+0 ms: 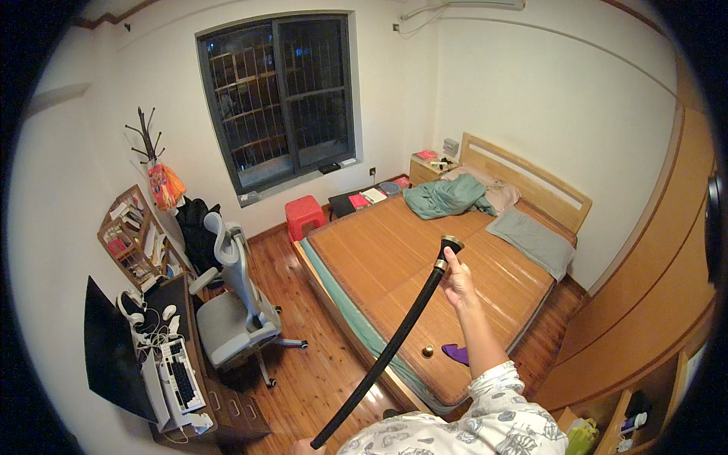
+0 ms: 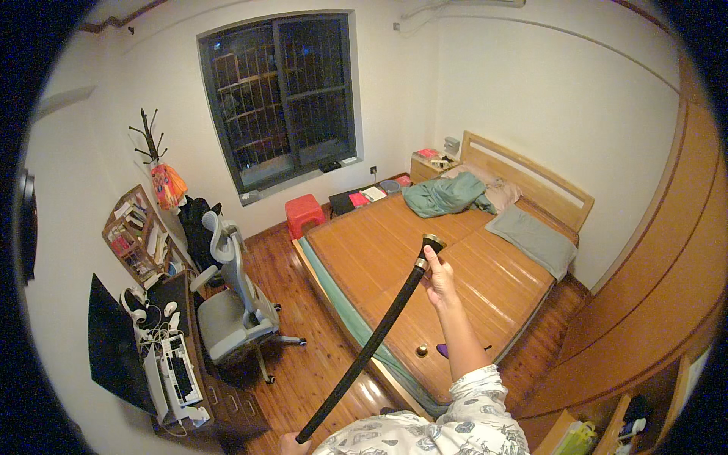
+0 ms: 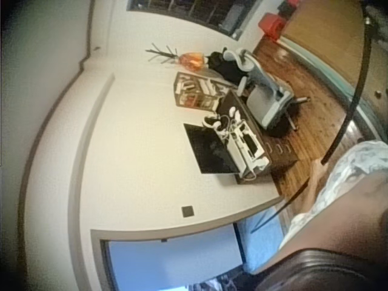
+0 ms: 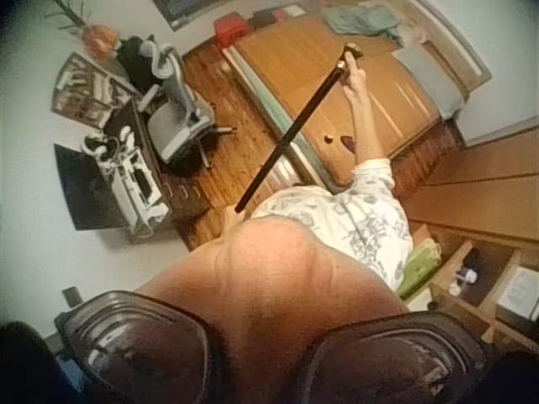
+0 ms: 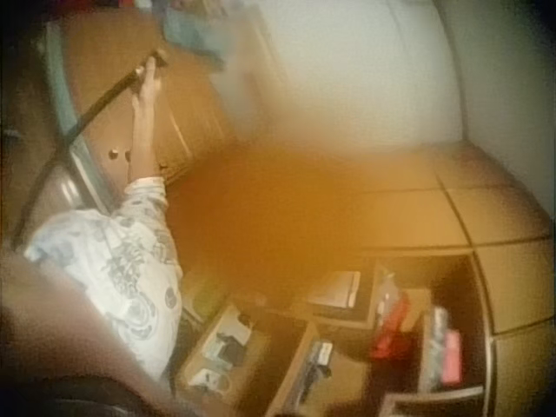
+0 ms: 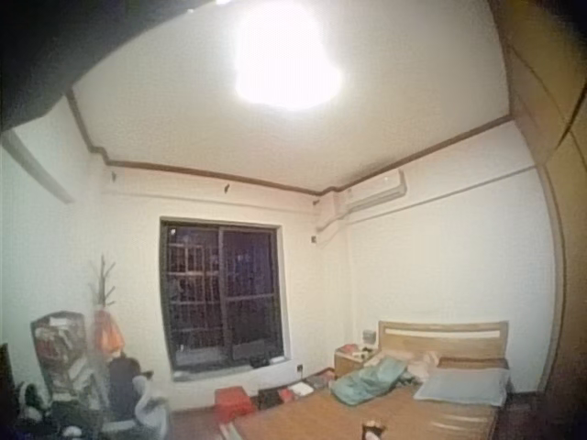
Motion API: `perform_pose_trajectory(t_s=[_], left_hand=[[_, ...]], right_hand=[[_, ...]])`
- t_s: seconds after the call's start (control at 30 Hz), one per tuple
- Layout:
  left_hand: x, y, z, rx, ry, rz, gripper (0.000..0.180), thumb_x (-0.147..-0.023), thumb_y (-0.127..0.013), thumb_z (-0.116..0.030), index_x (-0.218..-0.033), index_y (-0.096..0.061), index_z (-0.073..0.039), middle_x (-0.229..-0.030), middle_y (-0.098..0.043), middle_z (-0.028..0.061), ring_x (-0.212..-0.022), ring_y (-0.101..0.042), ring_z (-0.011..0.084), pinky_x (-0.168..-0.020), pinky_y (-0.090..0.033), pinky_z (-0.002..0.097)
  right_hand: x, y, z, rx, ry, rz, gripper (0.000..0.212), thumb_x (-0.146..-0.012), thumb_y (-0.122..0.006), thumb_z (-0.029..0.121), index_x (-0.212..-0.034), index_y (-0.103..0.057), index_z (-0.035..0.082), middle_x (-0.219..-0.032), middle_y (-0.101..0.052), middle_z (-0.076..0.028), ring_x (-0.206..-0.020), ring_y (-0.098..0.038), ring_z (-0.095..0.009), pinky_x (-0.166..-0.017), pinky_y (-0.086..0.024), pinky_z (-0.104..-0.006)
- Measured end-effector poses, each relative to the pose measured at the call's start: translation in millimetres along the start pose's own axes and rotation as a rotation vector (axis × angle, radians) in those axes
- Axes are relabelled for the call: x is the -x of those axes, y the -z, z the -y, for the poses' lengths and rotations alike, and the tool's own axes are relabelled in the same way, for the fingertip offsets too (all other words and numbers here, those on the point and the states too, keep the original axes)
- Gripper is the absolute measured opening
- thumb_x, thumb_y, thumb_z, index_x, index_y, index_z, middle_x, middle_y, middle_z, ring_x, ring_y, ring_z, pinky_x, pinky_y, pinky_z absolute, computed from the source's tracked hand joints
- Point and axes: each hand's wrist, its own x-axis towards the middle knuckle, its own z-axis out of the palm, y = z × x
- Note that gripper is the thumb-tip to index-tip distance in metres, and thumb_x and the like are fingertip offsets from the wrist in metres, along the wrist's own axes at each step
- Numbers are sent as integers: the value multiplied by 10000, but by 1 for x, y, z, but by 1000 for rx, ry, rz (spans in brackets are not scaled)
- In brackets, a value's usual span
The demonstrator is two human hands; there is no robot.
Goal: The person assembles a long black rod by attaching a purple component and then lifts the rod to place it into mounts above a window.
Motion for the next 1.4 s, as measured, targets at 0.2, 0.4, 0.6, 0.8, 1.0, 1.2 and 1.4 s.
perform_pose_trajectory(t_s=[0.2, 0.4, 0.6, 0.8, 1.0, 1.2, 1.4], left_hand=[[0, -7, 18, -27, 100, 66, 212, -837, -585, -162, -794, -655, 34, -615, -541, 76, -646, -518, 127, -552, -422, 374], [13, 8, -44, -53, 226, 173, 294, -899, -636, -244, -800, -633, 33, -795, -643, 147, -761, -638, 205, -633, -489, 390], [3, -7, -6, -263, 227, 101, 218, -744, -663, -259, -779, -704, -48, -713, -620, 244, -714, -650, 405, -630, -509, 448], [2, -5, -17, -312, 190, 77, 220, -735, -684, -256, -771, -696, -39, -723, -625, 241, -719, -650, 404, -627, -509, 450], [0, -10, 14, -321, 150, 37, 231, -767, -662, -256, -754, -683, -26, -732, -625, 246, -726, -642, 416, -636, -504, 454], [6, -8, 5, -291, 162, 90, 220, -761, -663, -218, -745, -666, 1, -724, -609, 257, -702, -638, 413, -617, -489, 452], [7, -6, -10, -285, 164, 62, 200, -743, -649, -176, -714, -626, 21, -673, -562, 270, -643, -621, 415, -565, -456, 439]], right_hand=[[-2, 10, -15, -396, -24, 243, 479, -940, -580, 468, -1137, -556, 32, -957, -615, -74, -892, -612, -209, -806, -522, -361], [9, 8, -25, -267, -67, 128, 335, -908, -669, 362, -1010, -551, 65, -880, -600, -59, -801, -617, -184, -715, -547, -333], [17, 0, -29, -415, -86, 134, 302, -947, -597, 395, -975, -568, 97, -919, -631, -49, -868, -642, -188, -758, -543, -342], [5, 30, -41, -196, -80, -37, 319, -937, -627, 373, -1024, -565, 72, -828, -590, -52, -790, -612, -179, -721, -529, -313], [31, 12, -30, -391, -72, 122, 479, -1012, -424, 434, -1230, -534, 21, -1072, -640, -128, -950, -619, -238, -854, -511, -378], [-3, 37, -30, -393, 90, 54, 440, -1022, -408, 427, -1161, -539, 31, -1060, -621, -128, -1003, -599, -259, -882, -498, -387], [-40, 89, -18, -295, -45, -141, 446, -953, -546, 477, -1059, -557, 43, -950, -601, -107, -879, -597, -212, -762, -521, -345]])
